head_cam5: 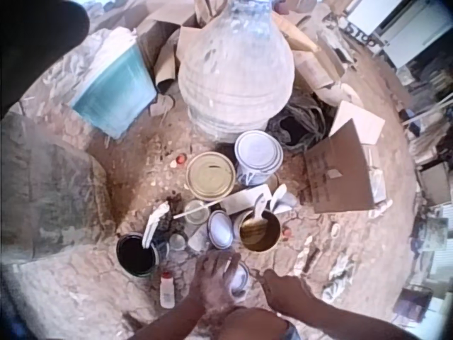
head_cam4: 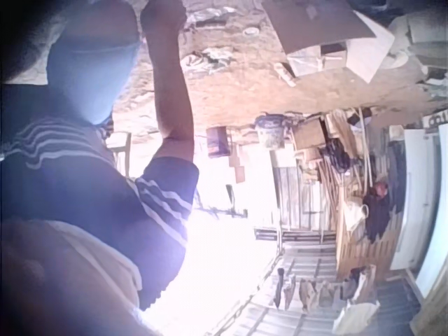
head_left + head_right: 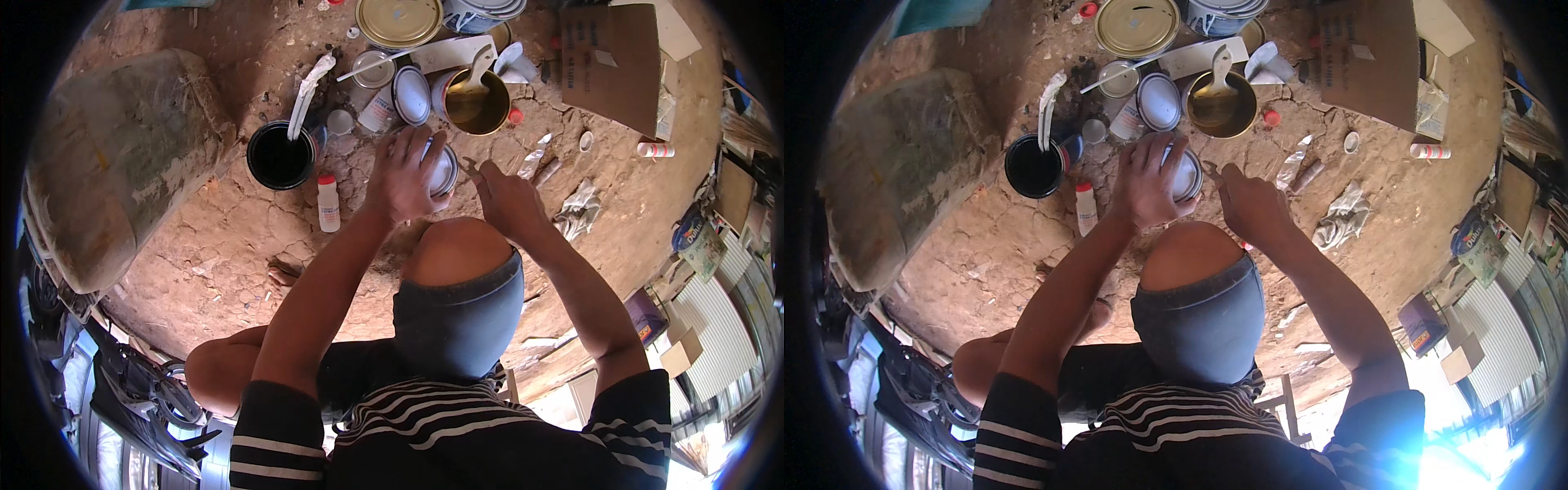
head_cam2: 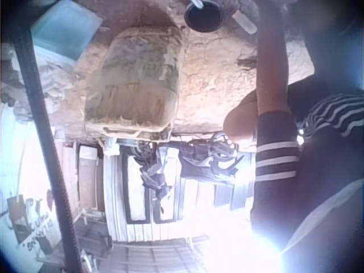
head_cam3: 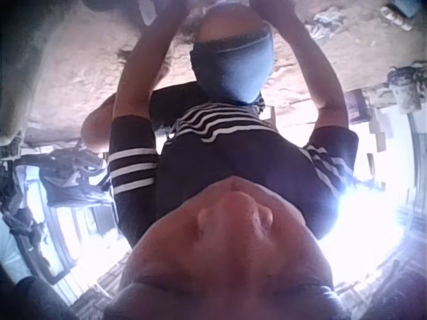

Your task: The person removes a paint can from a cardboard box, opens the lid using a prying tool, and pours the paint into a container. They then add a liquid from a plastic bottle to the paint and stir the mixture with a brush before pouring it into a large plastic jug.

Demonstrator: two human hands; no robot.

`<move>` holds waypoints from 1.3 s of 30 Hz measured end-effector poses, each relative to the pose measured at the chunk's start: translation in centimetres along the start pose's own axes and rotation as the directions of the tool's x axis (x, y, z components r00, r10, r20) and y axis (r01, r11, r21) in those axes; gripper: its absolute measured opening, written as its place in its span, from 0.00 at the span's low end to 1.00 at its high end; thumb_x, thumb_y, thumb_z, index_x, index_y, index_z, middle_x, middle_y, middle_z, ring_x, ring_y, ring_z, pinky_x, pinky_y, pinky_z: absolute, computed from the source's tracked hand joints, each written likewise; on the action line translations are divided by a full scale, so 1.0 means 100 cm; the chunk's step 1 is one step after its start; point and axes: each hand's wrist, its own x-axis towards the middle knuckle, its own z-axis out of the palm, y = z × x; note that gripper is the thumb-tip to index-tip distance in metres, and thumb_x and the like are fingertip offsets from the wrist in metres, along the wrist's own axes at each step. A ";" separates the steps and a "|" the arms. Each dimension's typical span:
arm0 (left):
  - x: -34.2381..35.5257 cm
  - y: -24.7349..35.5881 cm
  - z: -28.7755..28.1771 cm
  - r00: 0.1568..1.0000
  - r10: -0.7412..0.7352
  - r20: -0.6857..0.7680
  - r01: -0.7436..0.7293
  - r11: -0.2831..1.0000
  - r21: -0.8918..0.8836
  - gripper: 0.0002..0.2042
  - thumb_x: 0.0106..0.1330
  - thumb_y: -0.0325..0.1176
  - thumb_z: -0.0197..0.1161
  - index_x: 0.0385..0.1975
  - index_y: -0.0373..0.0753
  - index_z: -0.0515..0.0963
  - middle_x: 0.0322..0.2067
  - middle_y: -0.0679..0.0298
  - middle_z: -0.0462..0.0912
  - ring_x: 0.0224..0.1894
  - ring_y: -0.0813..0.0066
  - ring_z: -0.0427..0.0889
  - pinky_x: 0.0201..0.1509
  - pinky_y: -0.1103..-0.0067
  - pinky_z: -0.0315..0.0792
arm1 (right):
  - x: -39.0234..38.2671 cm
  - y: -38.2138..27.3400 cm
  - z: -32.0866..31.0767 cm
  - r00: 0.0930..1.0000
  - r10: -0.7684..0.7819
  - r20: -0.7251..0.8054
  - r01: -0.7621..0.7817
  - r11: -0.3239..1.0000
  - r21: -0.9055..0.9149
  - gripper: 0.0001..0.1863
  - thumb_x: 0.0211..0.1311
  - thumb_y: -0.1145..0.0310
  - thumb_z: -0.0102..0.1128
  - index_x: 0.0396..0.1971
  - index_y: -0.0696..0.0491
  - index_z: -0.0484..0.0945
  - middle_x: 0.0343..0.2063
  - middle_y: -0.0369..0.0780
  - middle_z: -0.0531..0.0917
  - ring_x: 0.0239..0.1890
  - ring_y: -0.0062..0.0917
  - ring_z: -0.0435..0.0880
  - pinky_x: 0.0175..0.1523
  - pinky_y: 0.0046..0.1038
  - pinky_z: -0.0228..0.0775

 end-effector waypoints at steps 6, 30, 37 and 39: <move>-0.001 0.001 -0.001 1.000 0.003 -0.006 -0.002 1.000 0.029 0.47 0.39 0.53 0.79 0.62 0.41 0.70 0.57 0.57 0.70 0.61 0.57 0.69 0.62 0.57 0.64 | 0.001 -0.008 0.004 0.998 0.051 0.021 -0.050 0.999 -0.013 0.12 0.75 0.61 0.47 0.44 0.55 0.69 0.26 0.58 0.84 0.34 0.59 0.85 0.42 0.58 0.74; -0.001 0.000 -0.001 1.000 0.021 -0.020 -0.021 1.000 0.021 0.44 0.41 0.54 0.73 0.62 0.41 0.72 0.57 0.55 0.72 0.60 0.56 0.71 0.62 0.57 0.65 | 0.067 0.064 0.000 0.874 -0.454 0.174 0.408 0.879 0.247 0.13 0.75 0.60 0.55 0.39 0.55 0.71 0.22 0.51 0.77 0.28 0.54 0.79 0.33 0.48 0.66; -0.001 -0.002 0.001 1.000 0.010 -0.025 -0.010 1.000 0.006 0.45 0.40 0.54 0.73 0.63 0.41 0.72 0.58 0.56 0.72 0.62 0.57 0.70 0.65 0.58 0.63 | 0.067 0.073 0.024 0.879 -0.476 0.034 0.455 0.857 0.240 0.11 0.74 0.61 0.56 0.40 0.54 0.70 0.21 0.51 0.76 0.27 0.54 0.78 0.31 0.48 0.66; 0.000 -0.004 0.000 1.000 -0.003 0.012 0.002 1.000 0.019 0.45 0.42 0.57 0.72 0.64 0.41 0.71 0.59 0.56 0.70 0.64 0.58 0.68 0.68 0.59 0.60 | 0.067 0.065 0.028 0.884 -0.467 -0.033 0.460 0.853 0.249 0.11 0.73 0.60 0.57 0.41 0.52 0.70 0.21 0.51 0.78 0.28 0.55 0.81 0.32 0.50 0.69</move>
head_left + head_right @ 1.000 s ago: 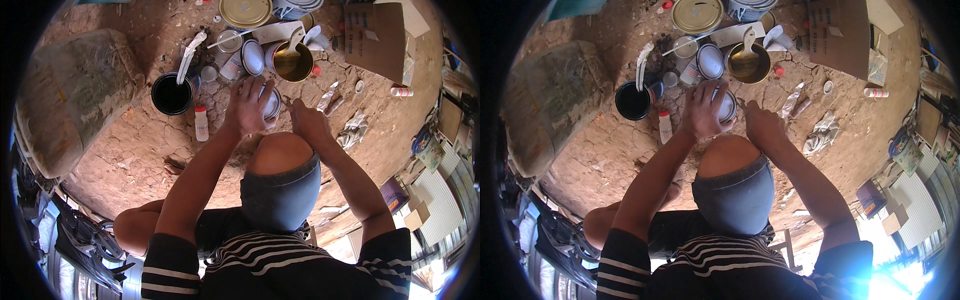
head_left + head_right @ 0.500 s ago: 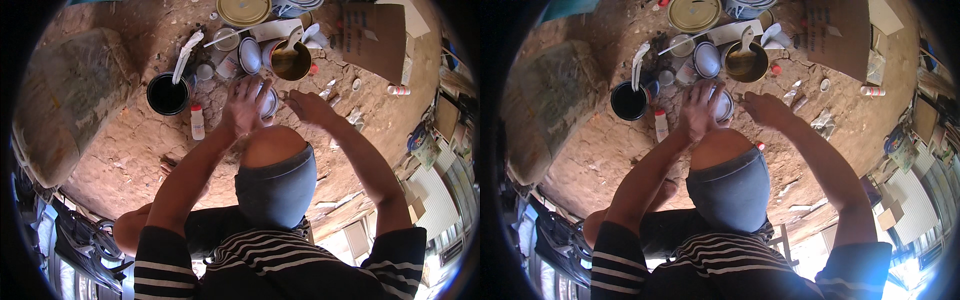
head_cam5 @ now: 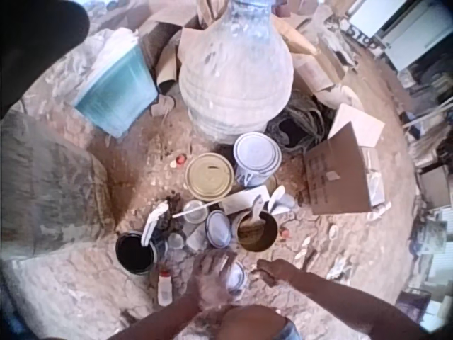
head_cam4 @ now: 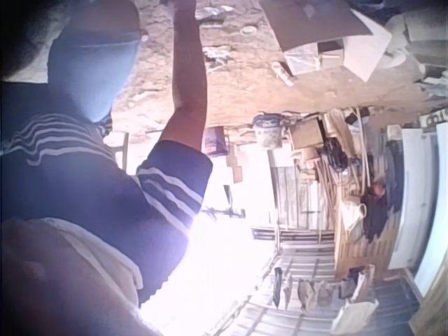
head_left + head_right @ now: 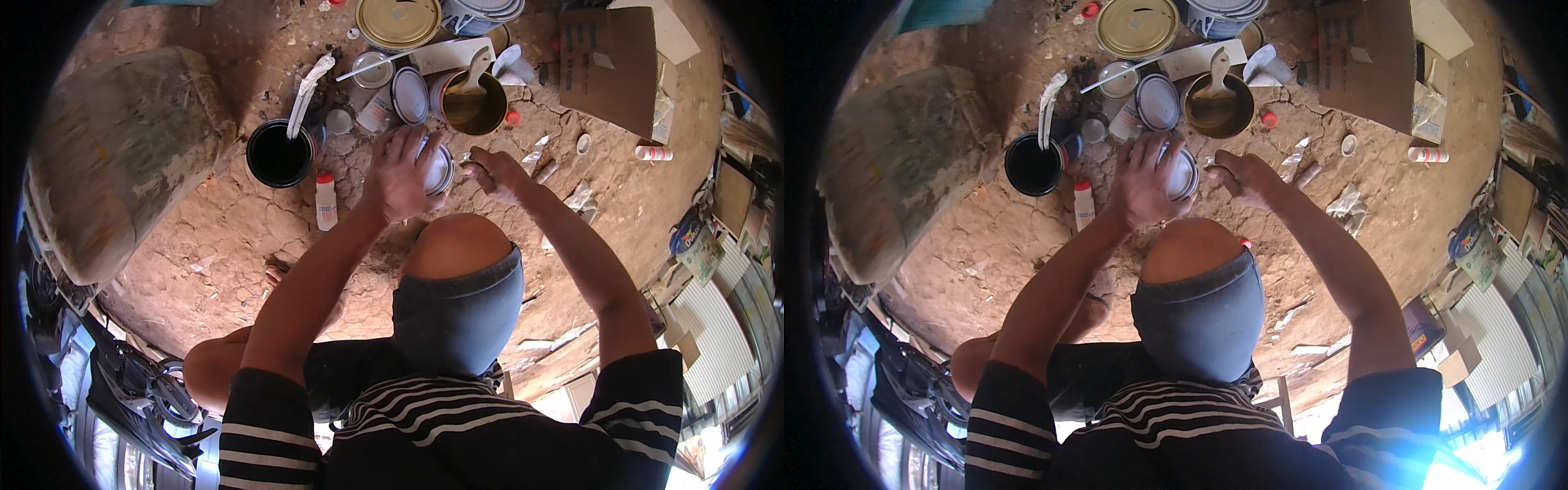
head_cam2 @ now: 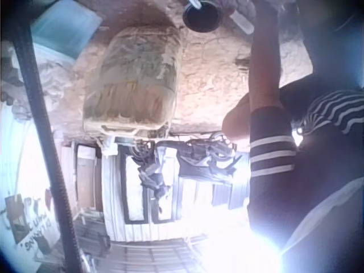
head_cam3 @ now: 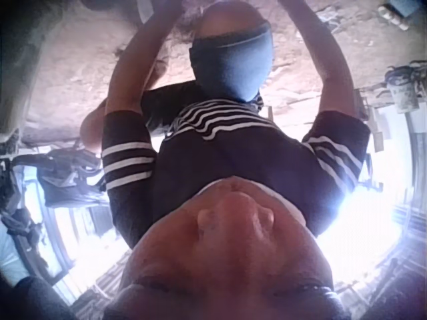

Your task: The person removes a paint can from a cardboard box, opens the lid using a prying tool, and pours the paint into a container. They then add a liquid from a plastic bottle to the paint and stir the mixture with a brush before pouring it into a large plastic jug.

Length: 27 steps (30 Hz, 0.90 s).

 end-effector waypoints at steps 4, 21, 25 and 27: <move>0.000 0.001 -0.002 0.999 0.022 -0.050 -0.022 1.000 0.009 0.44 0.42 0.54 0.74 0.62 0.41 0.71 0.58 0.54 0.72 0.61 0.54 0.71 0.63 0.55 0.64 | 0.004 -0.045 0.013 0.988 0.143 -0.065 -0.151 0.980 -0.128 0.10 0.74 0.61 0.54 0.40 0.52 0.70 0.22 0.56 0.81 0.30 0.58 0.82 0.33 0.55 0.71; -0.001 0.004 -0.002 0.998 0.027 -0.052 -0.027 1.000 -0.011 0.47 0.38 0.51 0.78 0.63 0.39 0.71 0.59 0.52 0.71 0.61 0.53 0.70 0.63 0.55 0.66 | -0.026 -0.083 0.033 0.846 0.452 -0.281 -0.497 0.860 -0.115 0.12 0.75 0.59 0.51 0.41 0.53 0.68 0.22 0.58 0.82 0.30 0.60 0.83 0.35 0.60 0.72; 0.000 0.002 -0.002 0.998 0.031 -0.046 -0.032 0.999 -0.005 0.46 0.38 0.51 0.78 0.62 0.39 0.71 0.58 0.53 0.71 0.60 0.54 0.71 0.63 0.55 0.66 | -0.017 -0.079 0.022 0.882 0.410 -0.232 -0.444 0.887 -0.123 0.13 0.75 0.59 0.52 0.41 0.53 0.68 0.22 0.58 0.82 0.30 0.61 0.83 0.36 0.61 0.72; 0.000 0.004 -0.001 0.999 0.024 -0.045 -0.025 0.999 -0.031 0.46 0.38 0.51 0.78 0.62 0.39 0.72 0.57 0.53 0.71 0.60 0.54 0.71 0.63 0.55 0.66 | -0.019 -0.070 0.014 0.909 0.376 -0.182 -0.402 0.905 -0.139 0.13 0.74 0.59 0.52 0.41 0.53 0.68 0.22 0.59 0.81 0.31 0.62 0.83 0.36 0.60 0.72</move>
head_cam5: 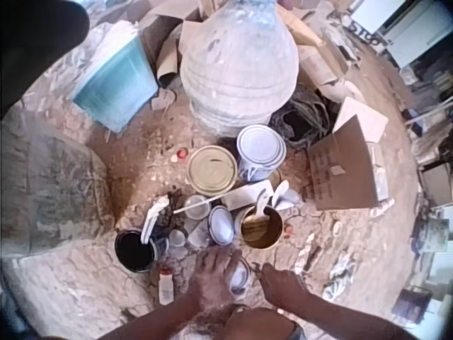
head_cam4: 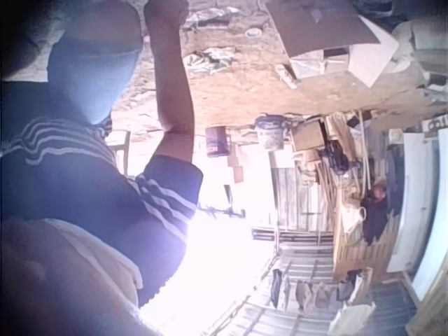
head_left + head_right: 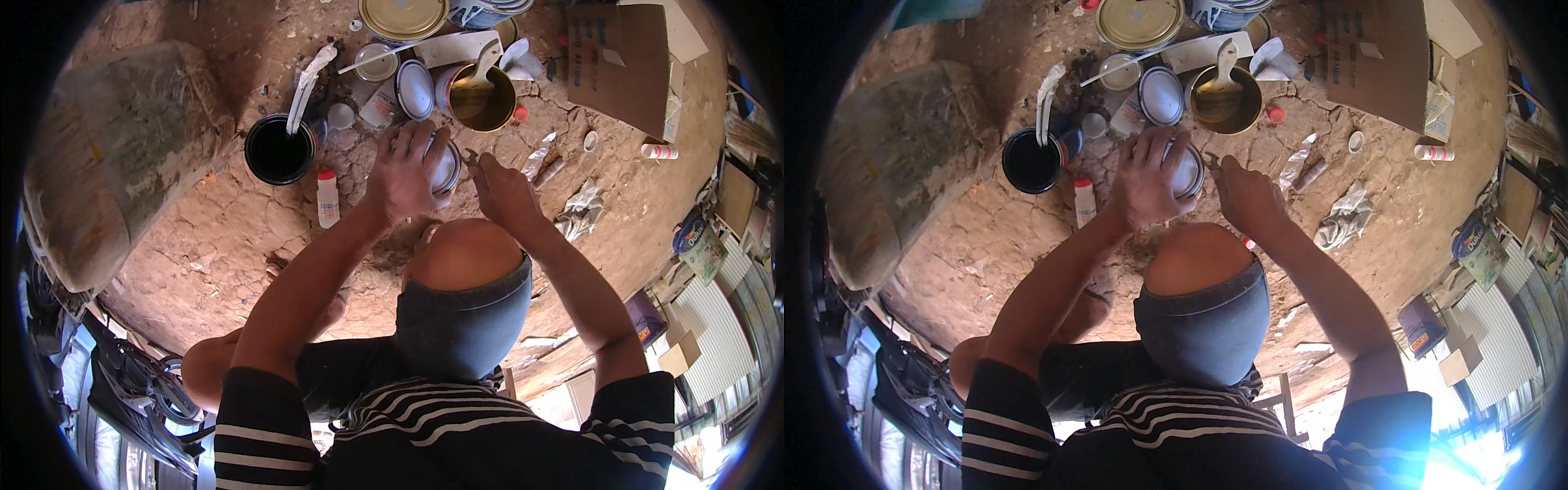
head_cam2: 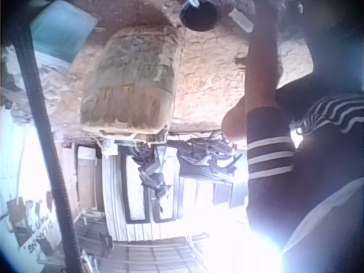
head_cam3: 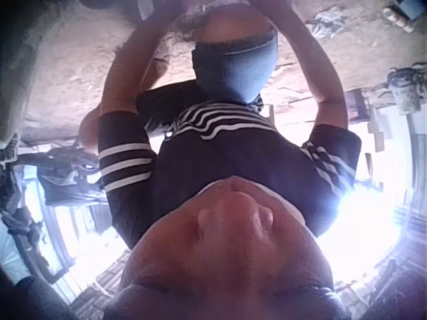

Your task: The person removes a paint can from a cardboard box, opens the lid using a prying tool, and pours the paint into a container. They then add a liquid from a plastic bottle to the paint and stir the mixture with a brush before pouring it into a large plastic jug.

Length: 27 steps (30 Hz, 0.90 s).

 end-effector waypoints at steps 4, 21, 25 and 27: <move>-0.002 -0.003 0.000 1.000 -0.003 -0.001 0.003 1.000 0.022 0.45 0.39 0.53 0.77 0.62 0.40 0.72 0.57 0.54 0.72 0.60 0.54 0.71 0.64 0.55 0.65 | 0.019 0.029 0.002 0.985 -0.121 0.120 0.115 0.992 0.056 0.12 0.74 0.60 0.53 0.40 0.54 0.68 0.23 0.57 0.80 0.31 0.59 0.82 0.34 0.53 0.71; 0.010 -0.013 -0.013 0.928 0.310 0.205 -0.316 0.949 -0.001 0.45 0.36 0.50 0.74 0.62 0.40 0.74 0.58 0.55 0.74 0.62 0.56 0.73 0.68 0.58 0.64 | -0.030 0.020 0.034 0.993 0.115 -0.016 -0.104 0.943 0.317 0.14 0.75 0.57 0.52 0.41 0.54 0.74 0.28 0.58 0.82 0.36 0.61 0.82 0.38 0.56 0.70; 0.010 -0.011 -0.012 0.901 0.341 0.268 -0.347 0.937 -0.027 0.46 0.35 0.50 0.73 0.63 0.42 0.73 0.59 0.56 0.75 0.62 0.56 0.72 0.68 0.58 0.64 | -0.040 0.011 0.045 0.978 0.201 -0.048 -0.158 0.878 0.453 0.13 0.74 0.60 0.54 0.39 0.55 0.74 0.29 0.59 0.83 0.37 0.61 0.82 0.38 0.55 0.70; 0.010 -0.012 -0.011 0.902 0.346 0.260 -0.353 0.935 -0.019 0.46 0.36 0.50 0.73 0.63 0.42 0.74 0.59 0.56 0.75 0.62 0.56 0.72 0.68 0.57 0.64 | -0.038 0.014 0.047 0.973 0.229 0.015 -0.204 0.837 0.508 0.12 0.73 0.61 0.55 0.38 0.56 0.73 0.28 0.58 0.82 0.37 0.61 0.82 0.38 0.55 0.70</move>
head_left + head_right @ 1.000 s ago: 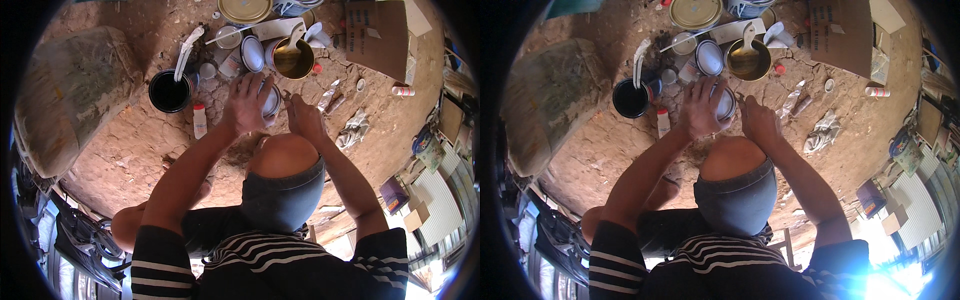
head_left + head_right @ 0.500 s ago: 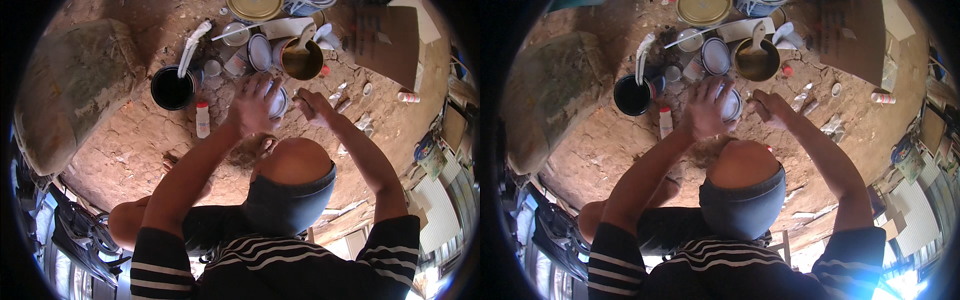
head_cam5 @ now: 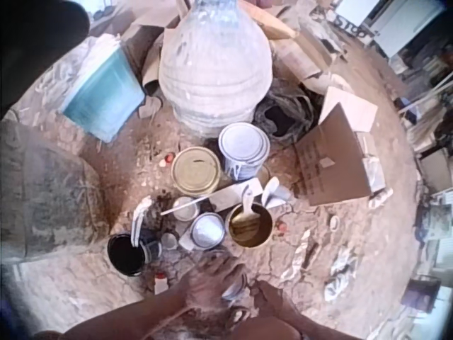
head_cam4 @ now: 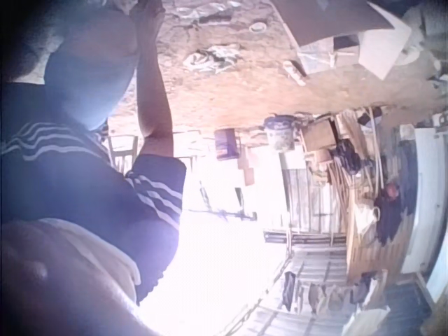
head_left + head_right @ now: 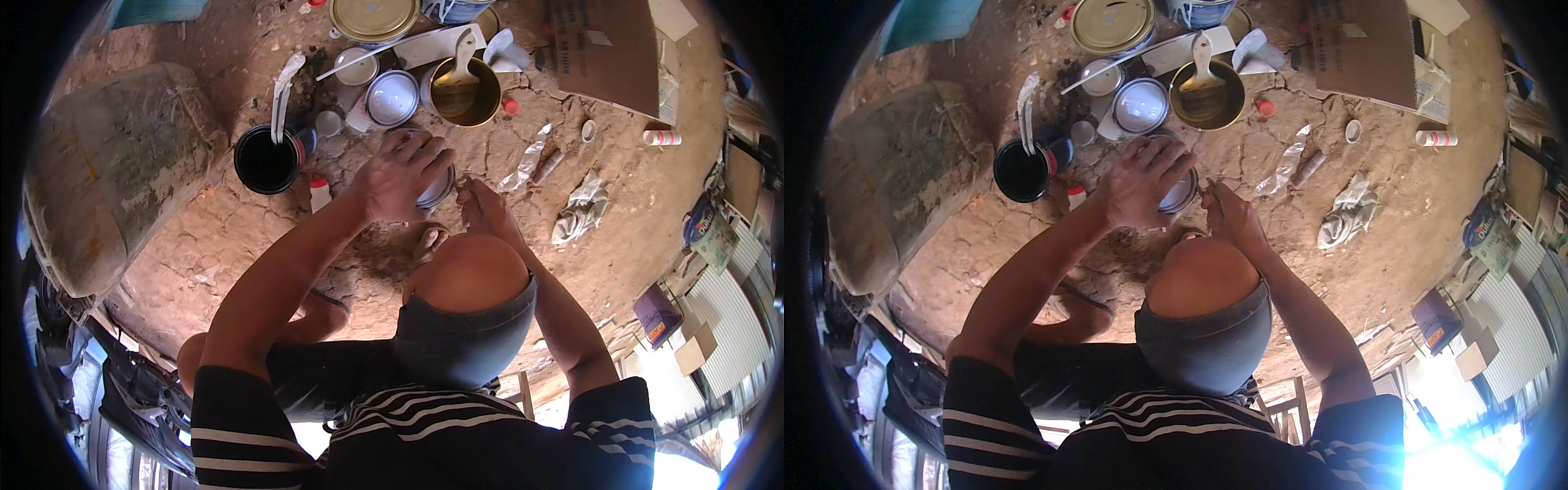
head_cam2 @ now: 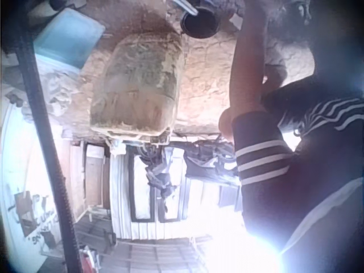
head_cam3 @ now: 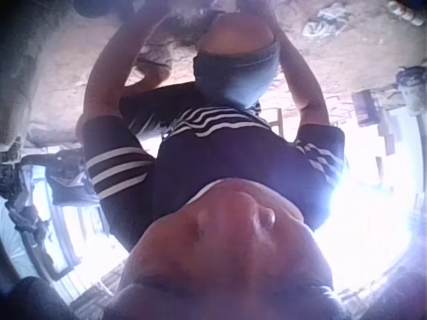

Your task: The person removes a paint can from a cardboard box, opens the lid using a prying tool, and pours the paint into a container. They then add a liquid from a plastic bottle to the paint and stir the mixture with a brush before pouring it into a large plastic jug.

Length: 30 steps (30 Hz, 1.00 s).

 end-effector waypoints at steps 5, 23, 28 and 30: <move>-0.001 -0.001 0.002 1.000 0.002 0.005 -0.002 1.000 0.003 0.45 0.36 0.52 0.72 0.62 0.42 0.75 0.60 0.56 0.74 0.62 0.57 0.72 0.68 0.57 0.63 | 0.006 0.004 0.008 0.995 -0.085 -0.058 0.084 0.996 -0.020 0.14 0.74 0.61 0.54 0.37 0.59 0.73 0.22 0.52 0.78 0.24 0.45 0.78 0.33 0.42 0.67; 0.000 0.004 0.002 1.000 0.006 -0.021 -0.005 0.999 0.051 0.45 0.36 0.52 0.71 0.62 0.42 0.74 0.59 0.58 0.73 0.61 0.58 0.72 0.66 0.60 0.64 | 0.013 0.010 0.005 0.990 -0.134 -0.041 0.137 0.987 0.078 0.16 0.73 0.58 0.57 0.37 0.59 0.73 0.26 0.58 0.81 0.35 0.60 0.81 0.36 0.51 0.70; 0.001 0.002 0.003 1.000 0.005 0.000 -0.005 1.000 0.029 0.45 0.36 0.52 0.72 0.63 0.43 0.74 0.59 0.58 0.73 0.61 0.58 0.72 0.66 0.60 0.64 | 0.024 0.007 -0.001 0.964 -0.263 -0.041 0.257 0.960 -0.113 0.15 0.73 0.60 0.58 0.35 0.59 0.72 0.24 0.58 0.80 0.34 0.59 0.82 0.34 0.52 0.70; 0.000 0.001 0.005 1.000 0.009 -0.012 -0.009 1.000 0.028 0.45 0.37 0.53 0.71 0.63 0.43 0.74 0.59 0.58 0.73 0.61 0.58 0.72 0.66 0.60 0.64 | 0.031 0.019 -0.003 0.943 -0.333 -0.012 0.331 0.941 -0.075 0.15 0.72 0.61 0.59 0.34 0.59 0.73 0.22 0.57 0.80 0.31 0.58 0.82 0.33 0.49 0.71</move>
